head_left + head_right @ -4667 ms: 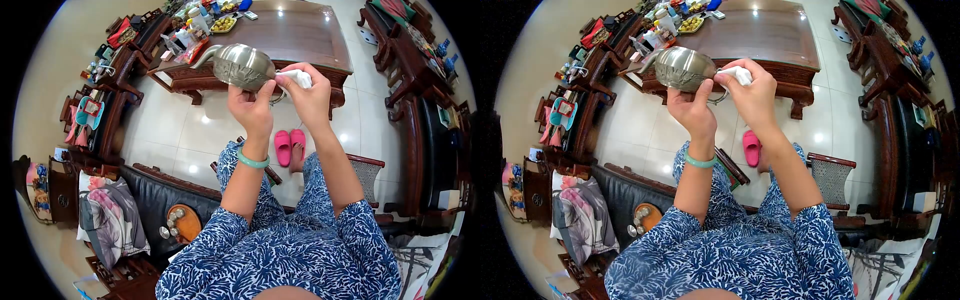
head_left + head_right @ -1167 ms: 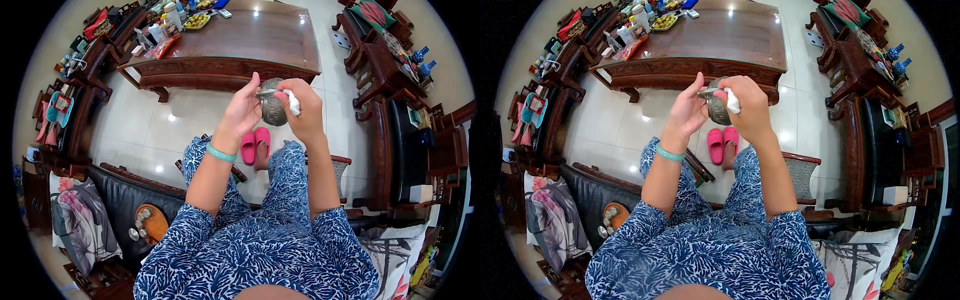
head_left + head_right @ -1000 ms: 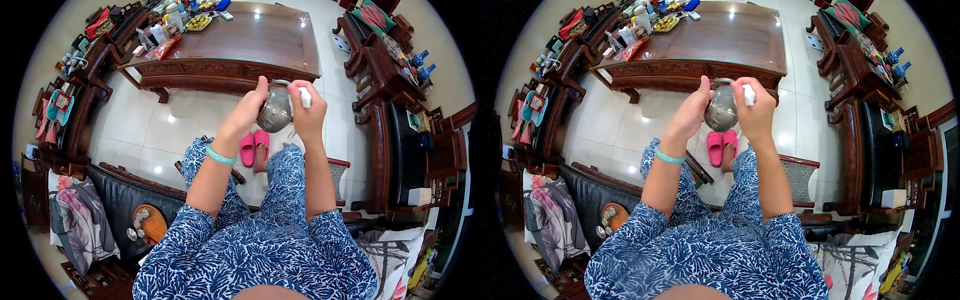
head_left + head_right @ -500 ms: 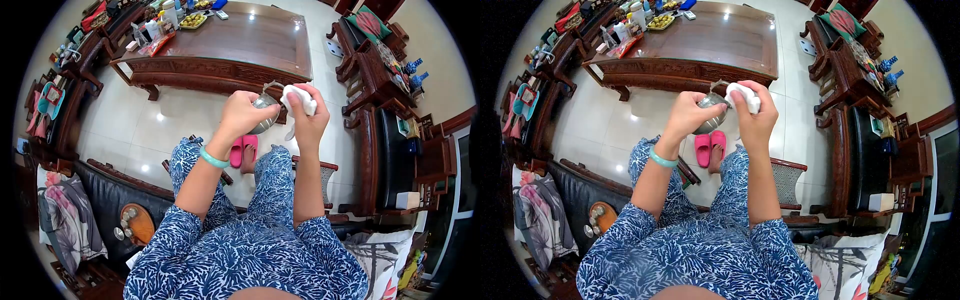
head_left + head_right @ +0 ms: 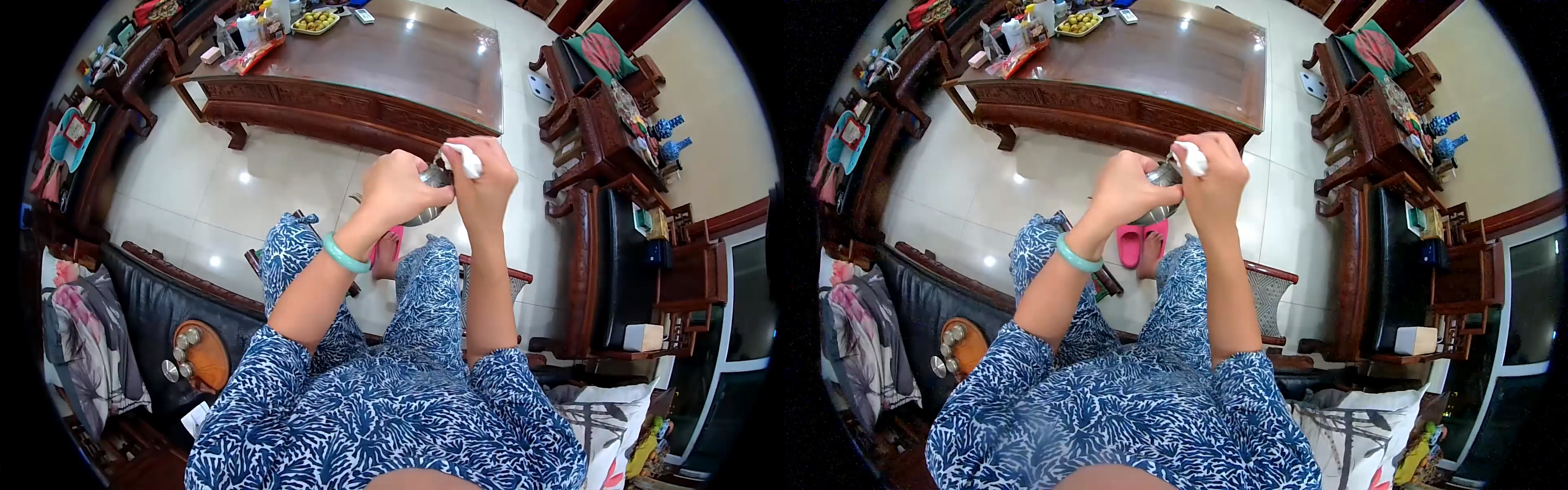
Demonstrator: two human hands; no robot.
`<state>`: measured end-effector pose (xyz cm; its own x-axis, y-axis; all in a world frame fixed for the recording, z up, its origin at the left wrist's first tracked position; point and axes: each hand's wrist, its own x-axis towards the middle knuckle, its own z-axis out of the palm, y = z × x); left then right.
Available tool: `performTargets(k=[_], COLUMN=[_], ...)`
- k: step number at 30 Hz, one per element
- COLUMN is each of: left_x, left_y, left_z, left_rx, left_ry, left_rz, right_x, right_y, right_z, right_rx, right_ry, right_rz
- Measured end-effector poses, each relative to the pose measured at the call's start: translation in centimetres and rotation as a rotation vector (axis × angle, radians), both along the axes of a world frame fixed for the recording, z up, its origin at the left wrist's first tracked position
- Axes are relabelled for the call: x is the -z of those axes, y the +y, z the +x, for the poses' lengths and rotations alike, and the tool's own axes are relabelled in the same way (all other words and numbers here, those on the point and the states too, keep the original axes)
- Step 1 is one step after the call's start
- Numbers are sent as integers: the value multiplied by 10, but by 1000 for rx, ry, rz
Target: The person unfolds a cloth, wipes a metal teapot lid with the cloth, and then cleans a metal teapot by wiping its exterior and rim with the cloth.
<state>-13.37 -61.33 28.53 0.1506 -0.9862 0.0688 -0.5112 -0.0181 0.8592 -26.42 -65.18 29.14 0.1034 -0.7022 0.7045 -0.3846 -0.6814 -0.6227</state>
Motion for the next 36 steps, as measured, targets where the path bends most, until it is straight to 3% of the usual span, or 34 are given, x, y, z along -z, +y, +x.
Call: performTargets(k=[3,8,13,18,24,26,27,29,34,36], left_x=[-4,-18,-12,-16,-7,-3,-3,-2,17,15], left_y=[0,5,4,5,-2,-5,-6,-6,-16,-14], left_z=[3,1,-1,1,7,12,14,17,19,20], left_rx=[-14,-31,-42,-80,-126,-118,-121,-69,-46,-32], left_ry=[-48,-197,-293,-314,-174,-41,-42,122,187,225], left_rz=[17,71,18,13,-19,-36,-37,-43,-48,-91], right_x=[1,-6,-3,-5,2,10,12,12,24,27], right_y=[-10,-7,-8,-3,-4,-11,-12,-10,-8,-7], right_z=[1,1,2,-1,-14,-21,-23,-30,-31,-31], right_rx=[-70,-56,-106,144,191,-19,-86,-196,-487,-510], right_ry=[99,76,260,158,110,-335,-484,-602,-983,-989], right_rz=[-103,63,-51,16,172,552,613,721,1011,1017])
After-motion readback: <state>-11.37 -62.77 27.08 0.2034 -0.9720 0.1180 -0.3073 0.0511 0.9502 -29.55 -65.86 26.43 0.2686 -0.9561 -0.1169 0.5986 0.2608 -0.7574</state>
